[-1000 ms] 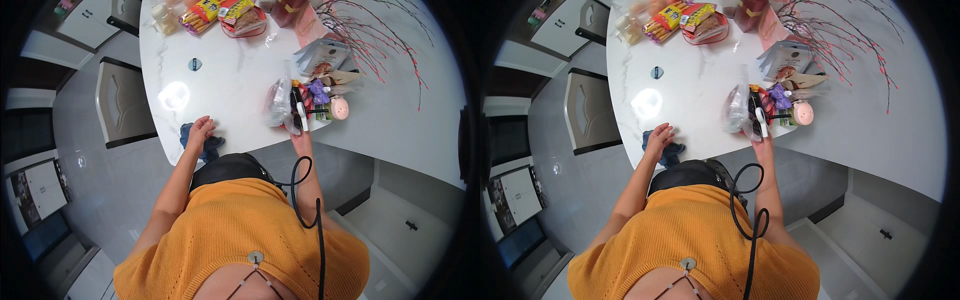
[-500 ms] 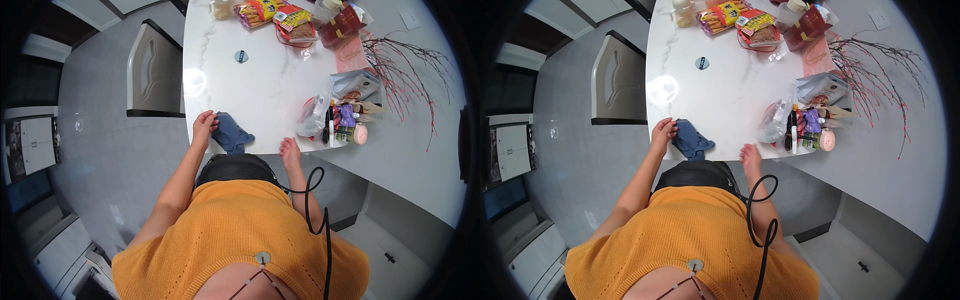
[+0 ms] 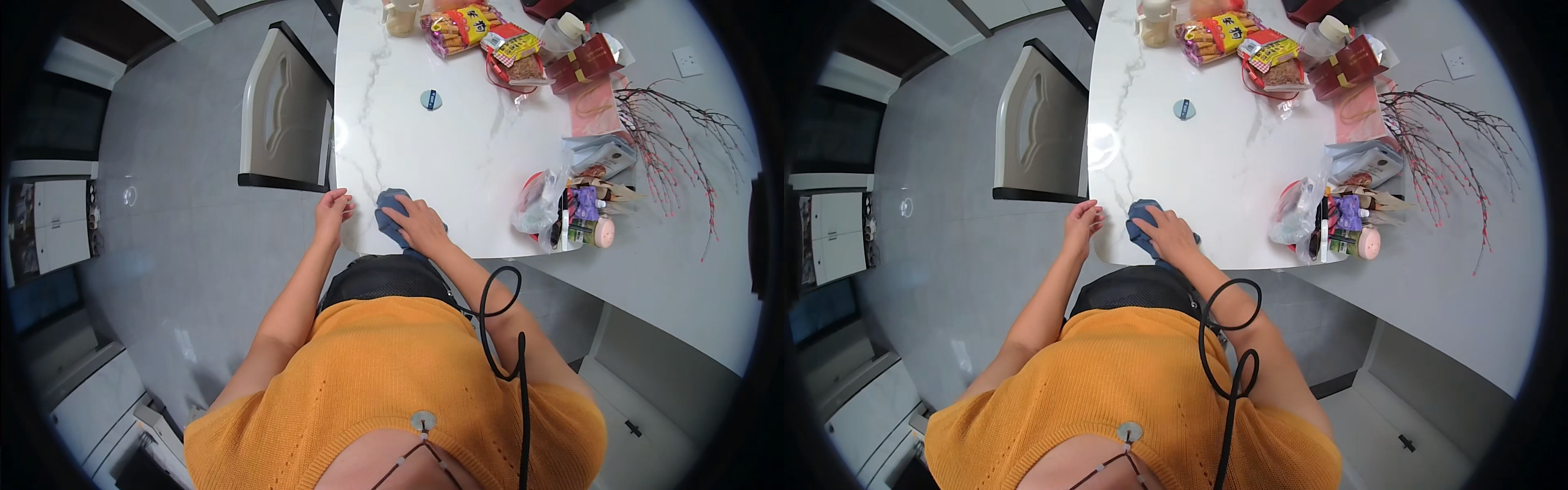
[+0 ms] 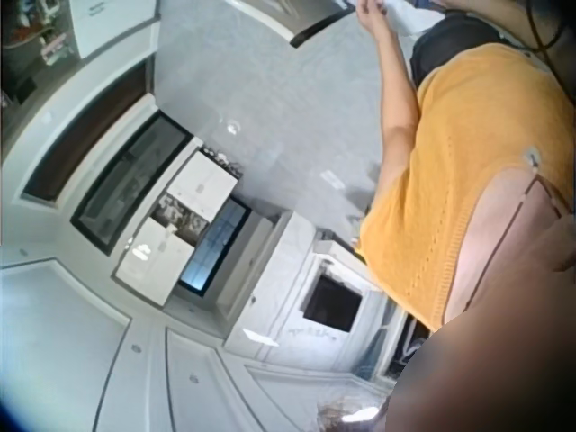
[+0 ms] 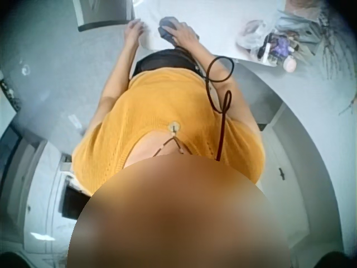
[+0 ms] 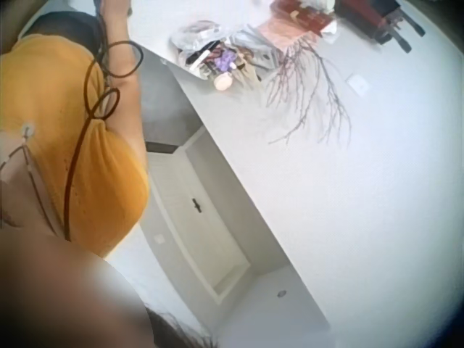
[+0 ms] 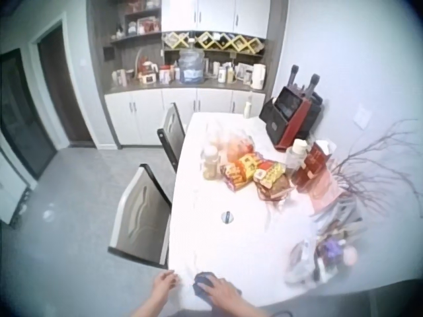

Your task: The person wipes a paper bag, a small box, a figurine, a small container, and a purple packet with a blue cloth before wiping the table surface.

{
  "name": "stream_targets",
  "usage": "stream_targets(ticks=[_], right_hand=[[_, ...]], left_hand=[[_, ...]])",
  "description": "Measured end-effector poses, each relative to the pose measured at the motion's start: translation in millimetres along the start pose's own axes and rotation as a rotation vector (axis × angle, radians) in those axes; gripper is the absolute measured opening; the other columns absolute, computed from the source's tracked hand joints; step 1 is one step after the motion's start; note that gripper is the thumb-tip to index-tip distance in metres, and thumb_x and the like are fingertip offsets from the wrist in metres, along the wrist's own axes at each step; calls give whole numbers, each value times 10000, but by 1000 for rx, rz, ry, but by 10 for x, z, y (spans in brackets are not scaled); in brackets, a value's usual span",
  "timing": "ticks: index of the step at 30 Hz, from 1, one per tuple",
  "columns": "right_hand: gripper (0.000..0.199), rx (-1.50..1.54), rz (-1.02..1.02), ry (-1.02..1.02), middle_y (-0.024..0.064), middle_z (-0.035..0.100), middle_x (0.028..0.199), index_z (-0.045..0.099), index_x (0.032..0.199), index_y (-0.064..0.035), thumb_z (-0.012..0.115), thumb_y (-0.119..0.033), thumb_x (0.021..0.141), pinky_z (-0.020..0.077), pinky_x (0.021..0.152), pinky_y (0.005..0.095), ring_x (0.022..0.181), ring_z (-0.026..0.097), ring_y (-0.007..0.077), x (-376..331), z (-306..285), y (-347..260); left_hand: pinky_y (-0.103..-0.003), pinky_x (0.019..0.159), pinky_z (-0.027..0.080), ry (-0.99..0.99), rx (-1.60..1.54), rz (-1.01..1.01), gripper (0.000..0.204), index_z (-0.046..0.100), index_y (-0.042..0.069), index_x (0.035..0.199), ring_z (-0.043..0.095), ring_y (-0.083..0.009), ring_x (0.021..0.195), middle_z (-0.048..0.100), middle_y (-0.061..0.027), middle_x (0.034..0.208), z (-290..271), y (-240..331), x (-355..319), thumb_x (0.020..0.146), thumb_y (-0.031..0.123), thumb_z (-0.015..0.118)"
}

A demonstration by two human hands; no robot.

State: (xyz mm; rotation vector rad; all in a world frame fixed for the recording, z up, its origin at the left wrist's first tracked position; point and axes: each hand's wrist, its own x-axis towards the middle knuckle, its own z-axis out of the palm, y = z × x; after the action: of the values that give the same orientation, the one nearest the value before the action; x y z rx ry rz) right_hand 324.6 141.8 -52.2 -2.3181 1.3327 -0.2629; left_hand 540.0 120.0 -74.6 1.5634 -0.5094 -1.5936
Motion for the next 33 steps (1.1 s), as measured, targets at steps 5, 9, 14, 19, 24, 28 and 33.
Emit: stream_targets(ticks=[5,9,14,19,24,28,33], right_hand=[[581,-73,362,222,102,396,1233,461,1193,-198,630,-47,658,401,832,375,991,444,296,-329,0,228],[603,-97,706,470,111,344,1271,427,1223,-172,620,-11,675,353,887,377,988,423,300,-438,34,547],[621,-69,771,636,176,282,1291,413,1233,-174,635,-9,677,327,907,386,967,418,297,-35,-223,1125],[564,94,840,1025,196,281,1299,405,1225,-71,627,-76,707,266,986,384,1182,298,345,392,-467,1852],[541,-112,706,662,163,295,1329,382,1258,-97,566,-196,758,237,996,427,1200,276,348,492,-604,2002],[551,-238,779,592,164,276,1344,379,1264,-114,573,-192,753,237,995,436,1216,260,347,593,-651,2042],[554,-282,774,532,171,274,1343,373,1264,-113,574,-178,752,249,998,434,1229,248,357,691,-696,2128]], left_hand=[[-228,633,442,4,30,10,242,516,11,1032,552,-103,730,588,-42,881,57,-2,179,819,127,504],[-214,640,437,-112,138,51,223,532,36,1021,542,-93,736,582,-31,880,333,97,330,827,144,506],[-213,619,435,-170,315,215,253,529,38,1042,535,-90,732,560,-34,899,804,173,785,802,119,527],[-294,660,456,-142,642,487,336,519,27,1056,544,-174,696,540,-119,961,1312,378,1165,735,108,577],[-300,686,453,-154,810,558,358,514,31,1062,546,-199,705,519,-125,986,1763,629,1435,730,137,596],[-338,726,458,-65,1061,726,420,497,44,1067,516,-255,875,478,-122,1036,2041,760,1525,695,162,650],[-356,773,443,-95,1255,650,440,502,43,1031,478,-284,955,465,-130,1046,2281,917,1607,647,149,687]])
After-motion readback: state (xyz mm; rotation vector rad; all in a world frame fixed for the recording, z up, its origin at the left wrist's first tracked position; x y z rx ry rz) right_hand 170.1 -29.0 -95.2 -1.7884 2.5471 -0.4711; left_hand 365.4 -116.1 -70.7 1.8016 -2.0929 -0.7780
